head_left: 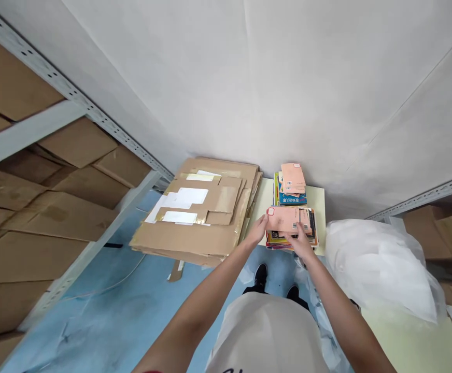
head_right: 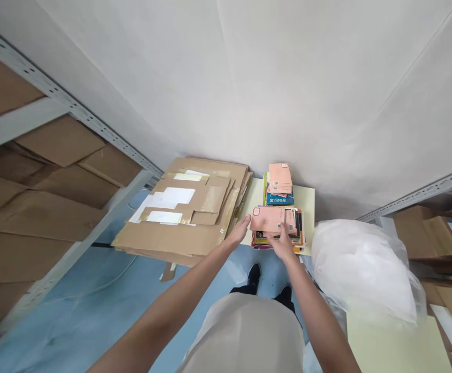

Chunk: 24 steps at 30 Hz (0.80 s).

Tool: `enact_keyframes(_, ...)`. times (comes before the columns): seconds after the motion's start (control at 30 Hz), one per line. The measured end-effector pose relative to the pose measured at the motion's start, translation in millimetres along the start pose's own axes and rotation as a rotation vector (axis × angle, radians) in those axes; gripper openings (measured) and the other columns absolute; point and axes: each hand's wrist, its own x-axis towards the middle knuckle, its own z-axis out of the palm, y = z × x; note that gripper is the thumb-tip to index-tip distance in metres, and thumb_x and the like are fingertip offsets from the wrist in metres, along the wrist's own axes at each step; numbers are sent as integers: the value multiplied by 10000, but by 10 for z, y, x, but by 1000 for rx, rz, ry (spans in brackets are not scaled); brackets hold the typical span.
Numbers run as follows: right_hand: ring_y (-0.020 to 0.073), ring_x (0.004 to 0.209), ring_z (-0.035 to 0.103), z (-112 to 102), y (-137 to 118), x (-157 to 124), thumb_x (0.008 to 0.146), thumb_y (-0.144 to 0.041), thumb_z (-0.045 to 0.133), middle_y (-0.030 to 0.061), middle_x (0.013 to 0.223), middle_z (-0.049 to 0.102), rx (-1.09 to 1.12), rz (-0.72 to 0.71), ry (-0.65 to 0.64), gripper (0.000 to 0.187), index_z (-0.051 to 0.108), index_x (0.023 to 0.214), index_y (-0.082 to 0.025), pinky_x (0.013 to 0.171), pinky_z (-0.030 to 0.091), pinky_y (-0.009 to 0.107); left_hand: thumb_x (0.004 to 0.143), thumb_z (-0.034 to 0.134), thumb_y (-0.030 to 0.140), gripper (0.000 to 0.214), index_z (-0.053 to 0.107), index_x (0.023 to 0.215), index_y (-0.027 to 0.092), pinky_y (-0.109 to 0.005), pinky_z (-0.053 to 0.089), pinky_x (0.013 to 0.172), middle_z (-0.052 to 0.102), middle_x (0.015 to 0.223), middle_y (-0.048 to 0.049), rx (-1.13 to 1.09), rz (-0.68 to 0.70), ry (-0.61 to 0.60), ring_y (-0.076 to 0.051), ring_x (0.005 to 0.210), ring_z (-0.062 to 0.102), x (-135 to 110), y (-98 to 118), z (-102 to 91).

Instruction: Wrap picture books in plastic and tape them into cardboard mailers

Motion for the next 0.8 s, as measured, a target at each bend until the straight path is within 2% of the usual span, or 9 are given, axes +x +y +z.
enact_keyframes(0.07,288,1453,300,62,-22,-14,718,-556,673,73,1476,471,-42,-12,9,737,485,1370,-268,1174,274,461,892,378,679,655,668,1192,174,-412,425,1059,658,1283,-117,-57,19,-104,-297,1249,567,41,-4,-16)
enact_keyframes(0.13,285,1454,299,112,-57,-46,725,-516,670,81,1486,456,-77,-27,32,725,476,1374,-255,1180,266,463,891,411,652,615,674,1184,180,-417,425,1059,683,1244,-97,-79,24,-140,-291,1220,587,55,-6,-39)
enact_keyframes(0.3,303,1464,266,204,-137,-149,752,-400,650,117,1470,469,-155,-83,94,620,522,1327,-207,1187,247,503,828,568,587,515,705,1047,142,-447,484,968,727,1121,-123,-98,-72,-74,-295,1091,649,47,-73,-163)
enact_keyframes(0.4,340,1465,252,242,-163,-234,749,-346,648,139,1470,467,-215,-68,111,583,550,1302,-190,1176,243,554,718,711,550,468,681,926,132,-405,531,857,748,983,-133,-137,-155,-12,-266,954,689,45,-178,-245)
enact_keyframes(0.47,346,1456,268,256,-170,-295,752,-320,638,136,1453,488,-225,-64,117,552,571,1284,-191,1176,232,565,635,789,522,502,653,915,129,-377,545,775,747,852,-110,-164,-219,15,-238,833,700,39,-251,-281)
enact_keyframes(0.53,323,1436,317,258,-169,-344,759,-308,620,120,1424,521,-185,-77,128,530,579,1276,-197,1182,240,538,577,836,502,565,640,953,128,-360,547,732,734,768,-78,-219,-272,0,-211,751,695,24,-300,-299)
enact_keyframes(0.6,295,1383,407,248,-163,-367,764,-322,606,110,1400,546,-100,-68,154,532,570,1282,-204,1165,293,503,551,852,501,589,644,964,135,-356,547,748,735,774,-68,-302,-298,-53,-194,742,692,2,-310,-307)
enact_keyframes(0.7,284,1256,540,216,-162,-345,745,-376,629,133,1368,573,100,25,203,582,549,1291,-191,1072,417,483,503,874,496,565,662,895,150,-345,536,787,740,824,-69,-415,-319,-130,-180,765,687,-40,-259,-326)
enact_keyframes(0.8,289,1173,598,169,-203,-296,687,-419,706,149,1333,605,314,97,230,628,570,1253,-184,1001,473,465,439,907,471,587,674,874,154,-315,522,767,734,798,-55,-484,-321,-180,-164,741,674,-81,-169,-361)
